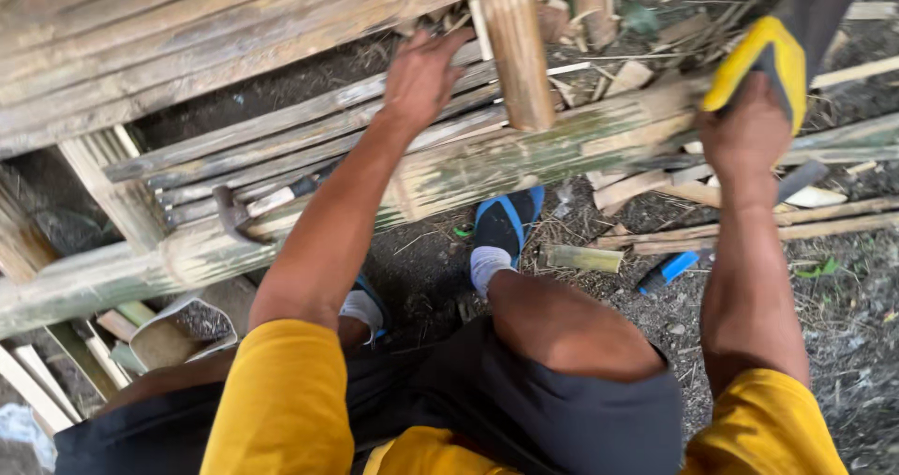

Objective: The person assembles a bamboo structure by cutting bamboo strips with a hand saw and securing them to a frame with a hammer and nails. The person repeatedly measures, cuts, and hammers the strips into place.

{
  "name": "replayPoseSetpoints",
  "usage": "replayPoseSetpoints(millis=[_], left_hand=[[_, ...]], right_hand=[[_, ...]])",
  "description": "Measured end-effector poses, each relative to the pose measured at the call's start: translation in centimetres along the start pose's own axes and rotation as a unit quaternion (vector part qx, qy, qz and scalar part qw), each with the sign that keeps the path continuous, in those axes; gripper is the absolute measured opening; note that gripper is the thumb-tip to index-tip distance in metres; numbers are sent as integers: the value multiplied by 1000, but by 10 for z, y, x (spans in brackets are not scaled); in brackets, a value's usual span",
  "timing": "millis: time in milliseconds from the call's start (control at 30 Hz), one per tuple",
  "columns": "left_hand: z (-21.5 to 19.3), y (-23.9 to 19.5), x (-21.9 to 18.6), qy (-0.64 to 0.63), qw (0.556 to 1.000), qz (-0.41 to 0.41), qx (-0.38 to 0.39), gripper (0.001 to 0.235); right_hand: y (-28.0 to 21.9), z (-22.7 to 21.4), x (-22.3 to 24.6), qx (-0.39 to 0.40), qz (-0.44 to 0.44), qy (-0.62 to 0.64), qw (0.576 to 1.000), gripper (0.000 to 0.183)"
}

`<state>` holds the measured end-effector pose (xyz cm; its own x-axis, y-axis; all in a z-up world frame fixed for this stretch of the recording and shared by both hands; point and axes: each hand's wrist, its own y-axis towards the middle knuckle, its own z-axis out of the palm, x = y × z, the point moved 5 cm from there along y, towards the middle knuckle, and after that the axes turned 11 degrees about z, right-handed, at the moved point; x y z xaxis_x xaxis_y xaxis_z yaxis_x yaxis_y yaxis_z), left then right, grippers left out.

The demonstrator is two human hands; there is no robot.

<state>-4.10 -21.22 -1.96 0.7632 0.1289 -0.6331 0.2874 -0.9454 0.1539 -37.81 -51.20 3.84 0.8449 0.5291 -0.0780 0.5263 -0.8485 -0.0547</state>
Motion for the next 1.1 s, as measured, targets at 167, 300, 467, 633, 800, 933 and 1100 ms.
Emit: replayPoseSetpoints(millis=[167, 300, 467, 633, 800, 933, 1100], left_hand=[[23, 7, 12, -61, 996, -57, 27, 59], [1, -21, 23, -30, 999, -30, -33, 60], [-86, -143, 96, -21, 988, -152, -11, 44], [-151, -248, 134, 158, 968, -192, 0, 35], [-142, -262, 156, 185, 963, -189, -57, 33], [-138, -264, 161, 201, 961, -178, -71, 33], [-137, -263, 161, 218, 961, -150, -77, 35]], right_hand=[[-11, -63, 71, -27, -123, 56, 990, 62], [-15, -38, 177, 16, -225, 198, 954, 34], [-9, -2, 277, 49, -313, 225, 922, 30], [-5, 26, 287, 9, -329, 222, 918, 27], [0, 46, 269, 0, -365, 197, 910, 32], [2, 52, 269, 76, -321, 245, 911, 30], [0, 45, 267, 34, -346, 218, 912, 28]])
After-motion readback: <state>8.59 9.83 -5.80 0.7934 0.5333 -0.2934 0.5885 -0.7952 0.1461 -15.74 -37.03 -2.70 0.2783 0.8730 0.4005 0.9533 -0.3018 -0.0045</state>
